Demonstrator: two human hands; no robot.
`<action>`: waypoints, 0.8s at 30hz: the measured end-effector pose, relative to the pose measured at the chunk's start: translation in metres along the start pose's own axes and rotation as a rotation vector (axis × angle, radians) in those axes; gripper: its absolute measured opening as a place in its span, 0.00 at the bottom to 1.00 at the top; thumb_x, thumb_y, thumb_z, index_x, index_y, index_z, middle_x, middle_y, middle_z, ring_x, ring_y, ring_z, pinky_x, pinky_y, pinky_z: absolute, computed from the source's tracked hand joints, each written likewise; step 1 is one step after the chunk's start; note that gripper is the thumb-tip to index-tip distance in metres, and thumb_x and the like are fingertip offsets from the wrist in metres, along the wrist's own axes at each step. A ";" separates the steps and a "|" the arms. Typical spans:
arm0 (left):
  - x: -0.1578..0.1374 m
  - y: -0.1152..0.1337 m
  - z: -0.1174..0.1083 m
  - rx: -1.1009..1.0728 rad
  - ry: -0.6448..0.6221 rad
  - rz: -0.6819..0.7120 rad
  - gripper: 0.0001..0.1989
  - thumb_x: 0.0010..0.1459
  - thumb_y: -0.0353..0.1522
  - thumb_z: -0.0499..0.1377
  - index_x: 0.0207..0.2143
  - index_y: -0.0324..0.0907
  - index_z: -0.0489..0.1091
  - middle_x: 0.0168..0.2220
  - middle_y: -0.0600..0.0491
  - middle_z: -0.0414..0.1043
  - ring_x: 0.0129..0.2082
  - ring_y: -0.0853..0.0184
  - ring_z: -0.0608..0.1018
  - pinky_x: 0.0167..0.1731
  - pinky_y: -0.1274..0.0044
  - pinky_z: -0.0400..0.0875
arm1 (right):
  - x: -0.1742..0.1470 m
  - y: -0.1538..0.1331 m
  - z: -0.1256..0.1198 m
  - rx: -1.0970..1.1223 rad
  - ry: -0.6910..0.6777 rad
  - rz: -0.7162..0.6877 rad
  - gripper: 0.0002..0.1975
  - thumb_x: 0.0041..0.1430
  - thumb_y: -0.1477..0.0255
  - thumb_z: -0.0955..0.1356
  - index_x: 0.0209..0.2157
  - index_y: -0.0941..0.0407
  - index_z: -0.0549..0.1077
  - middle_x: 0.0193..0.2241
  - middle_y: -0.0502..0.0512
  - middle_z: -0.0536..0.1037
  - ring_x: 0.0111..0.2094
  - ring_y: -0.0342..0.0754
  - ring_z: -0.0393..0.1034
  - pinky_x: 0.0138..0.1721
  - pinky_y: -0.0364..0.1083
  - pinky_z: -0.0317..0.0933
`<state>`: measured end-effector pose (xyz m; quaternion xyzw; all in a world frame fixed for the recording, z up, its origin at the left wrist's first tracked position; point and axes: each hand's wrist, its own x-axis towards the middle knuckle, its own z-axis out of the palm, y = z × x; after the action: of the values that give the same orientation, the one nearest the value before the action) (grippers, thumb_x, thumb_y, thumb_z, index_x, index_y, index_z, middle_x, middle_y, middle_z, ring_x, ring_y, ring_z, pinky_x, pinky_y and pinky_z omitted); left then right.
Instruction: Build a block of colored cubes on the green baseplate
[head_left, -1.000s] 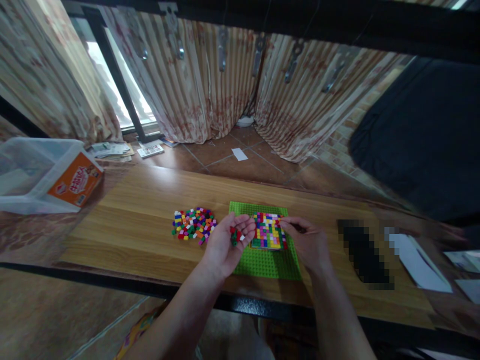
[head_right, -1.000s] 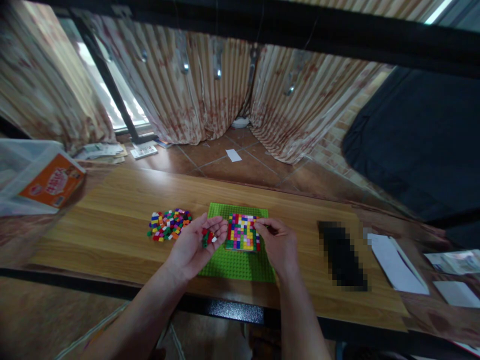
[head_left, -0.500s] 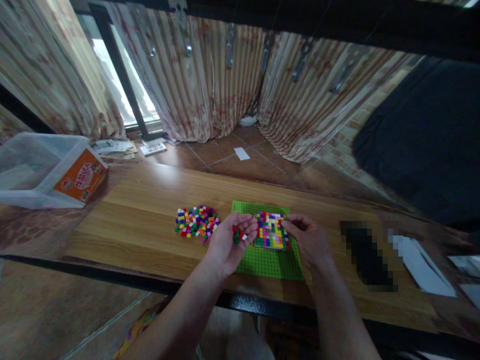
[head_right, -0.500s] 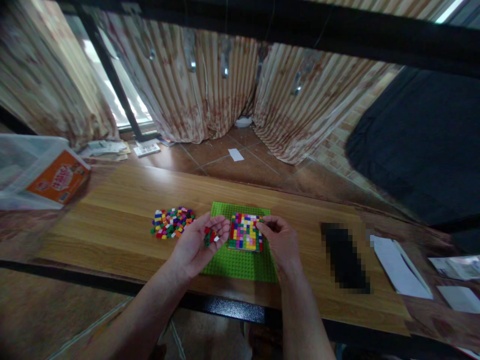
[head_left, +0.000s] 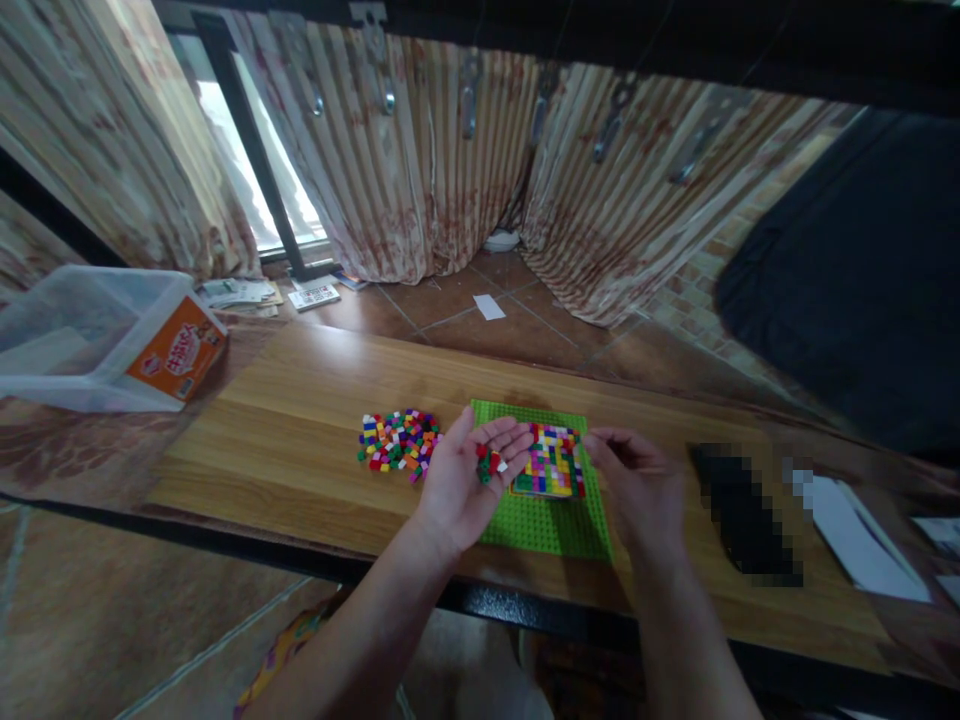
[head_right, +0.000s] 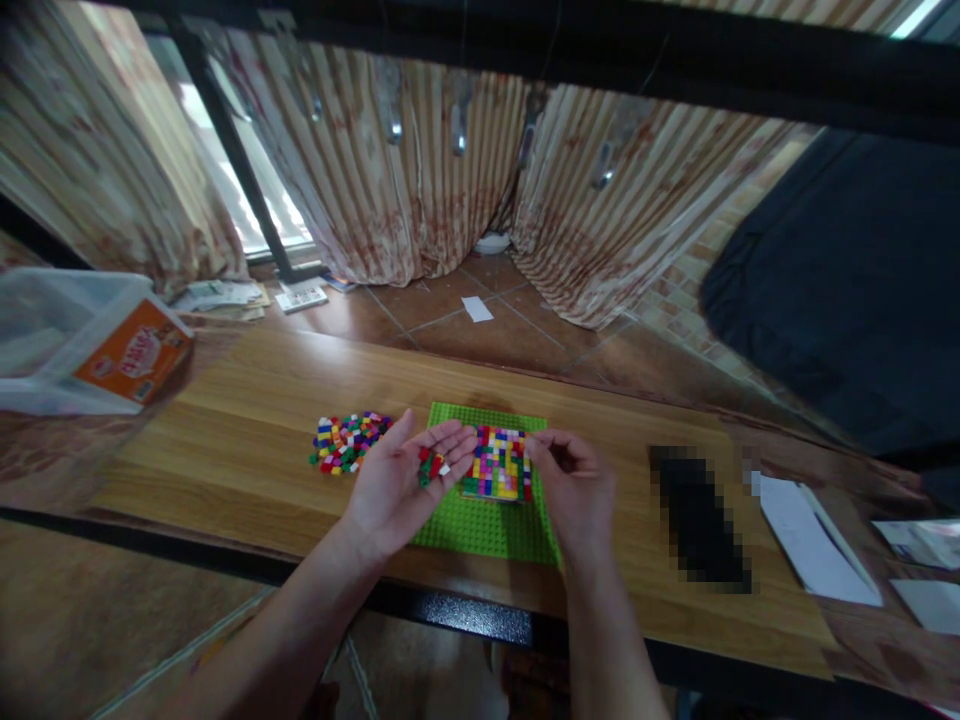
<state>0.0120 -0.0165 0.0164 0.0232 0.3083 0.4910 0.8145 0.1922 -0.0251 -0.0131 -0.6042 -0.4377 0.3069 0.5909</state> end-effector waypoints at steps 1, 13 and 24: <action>-0.001 0.000 0.001 -0.012 -0.009 -0.002 0.23 0.62 0.44 0.50 0.34 0.33 0.73 0.40 0.39 0.75 0.42 0.61 0.77 0.46 0.73 0.71 | -0.004 -0.005 0.003 -0.014 -0.061 -0.061 0.07 0.48 0.67 0.74 0.27 0.55 0.77 0.26 0.50 0.77 0.29 0.44 0.70 0.33 0.45 0.66; -0.002 0.000 0.001 -0.043 -0.085 -0.041 0.24 0.61 0.46 0.51 0.35 0.33 0.74 0.42 0.40 0.74 0.45 0.61 0.75 0.47 0.76 0.67 | -0.030 -0.021 0.029 -0.368 -0.549 -0.398 0.06 0.59 0.73 0.68 0.38 0.51 0.77 0.37 0.53 0.77 0.41 0.48 0.72 0.44 0.49 0.66; -0.002 -0.001 0.001 -0.032 -0.082 -0.040 0.22 0.61 0.44 0.52 0.36 0.32 0.74 0.43 0.39 0.74 0.46 0.61 0.75 0.46 0.75 0.69 | -0.022 -0.016 0.017 -0.295 -0.386 -0.364 0.07 0.60 0.68 0.67 0.35 0.51 0.78 0.35 0.51 0.79 0.38 0.48 0.73 0.42 0.47 0.66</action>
<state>0.0128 -0.0184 0.0182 0.0243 0.2673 0.4782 0.8362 0.1644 -0.0386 -0.0024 -0.5256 -0.6828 0.2383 0.4481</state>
